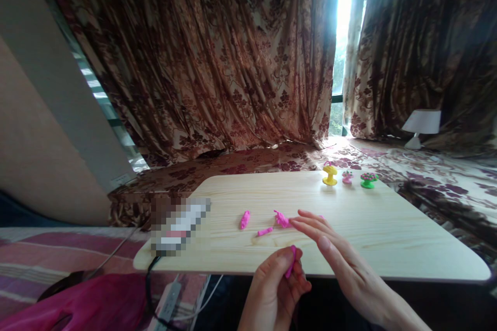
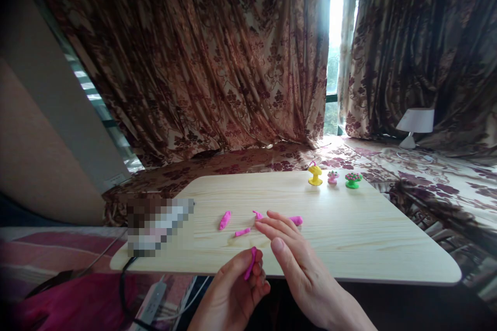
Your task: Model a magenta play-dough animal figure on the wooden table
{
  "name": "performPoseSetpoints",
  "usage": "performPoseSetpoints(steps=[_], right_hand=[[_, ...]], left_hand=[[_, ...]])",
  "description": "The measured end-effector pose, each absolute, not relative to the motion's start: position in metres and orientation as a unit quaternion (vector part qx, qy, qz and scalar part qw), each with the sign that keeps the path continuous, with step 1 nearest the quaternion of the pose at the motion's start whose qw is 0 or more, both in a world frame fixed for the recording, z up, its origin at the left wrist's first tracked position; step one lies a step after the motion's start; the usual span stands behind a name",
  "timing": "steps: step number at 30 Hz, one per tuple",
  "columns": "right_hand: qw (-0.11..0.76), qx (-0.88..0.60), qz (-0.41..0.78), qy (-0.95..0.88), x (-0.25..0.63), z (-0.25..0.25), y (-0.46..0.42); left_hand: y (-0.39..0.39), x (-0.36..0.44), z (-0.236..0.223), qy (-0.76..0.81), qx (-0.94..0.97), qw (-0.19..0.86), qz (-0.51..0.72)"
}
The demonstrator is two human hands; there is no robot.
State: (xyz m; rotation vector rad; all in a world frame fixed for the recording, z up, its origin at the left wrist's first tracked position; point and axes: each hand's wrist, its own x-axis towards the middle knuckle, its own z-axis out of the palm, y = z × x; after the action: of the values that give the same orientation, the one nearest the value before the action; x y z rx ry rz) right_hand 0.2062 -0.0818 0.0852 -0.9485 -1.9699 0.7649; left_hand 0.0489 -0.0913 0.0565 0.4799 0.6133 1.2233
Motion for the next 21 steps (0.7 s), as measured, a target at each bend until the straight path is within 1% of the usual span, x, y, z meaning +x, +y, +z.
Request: performPoseSetpoints(steps=[5,12,17,21], right_hand=[[0.390,-0.347,0.302,-0.798,0.2044,0.0858,-0.0846],[0.445,-0.323,0.280,-0.787,0.2036,0.0836,-0.0775],[0.443,-0.316,0.285,-0.789,0.1995,0.0873,-0.0782],[0.449,-0.325,0.272,-0.787,0.1974,0.0885,-0.0778]], left_hand=[[-0.0923,0.0484,0.0548,0.258,0.230,0.747,0.569],[-0.0914,0.0494,0.0546,0.281,0.263,0.739,0.553],[-0.0923,0.0513,0.0535,0.276,0.294,0.735,0.545],[-0.0935,0.0513,0.0540,0.264,0.279,0.747,0.542]])
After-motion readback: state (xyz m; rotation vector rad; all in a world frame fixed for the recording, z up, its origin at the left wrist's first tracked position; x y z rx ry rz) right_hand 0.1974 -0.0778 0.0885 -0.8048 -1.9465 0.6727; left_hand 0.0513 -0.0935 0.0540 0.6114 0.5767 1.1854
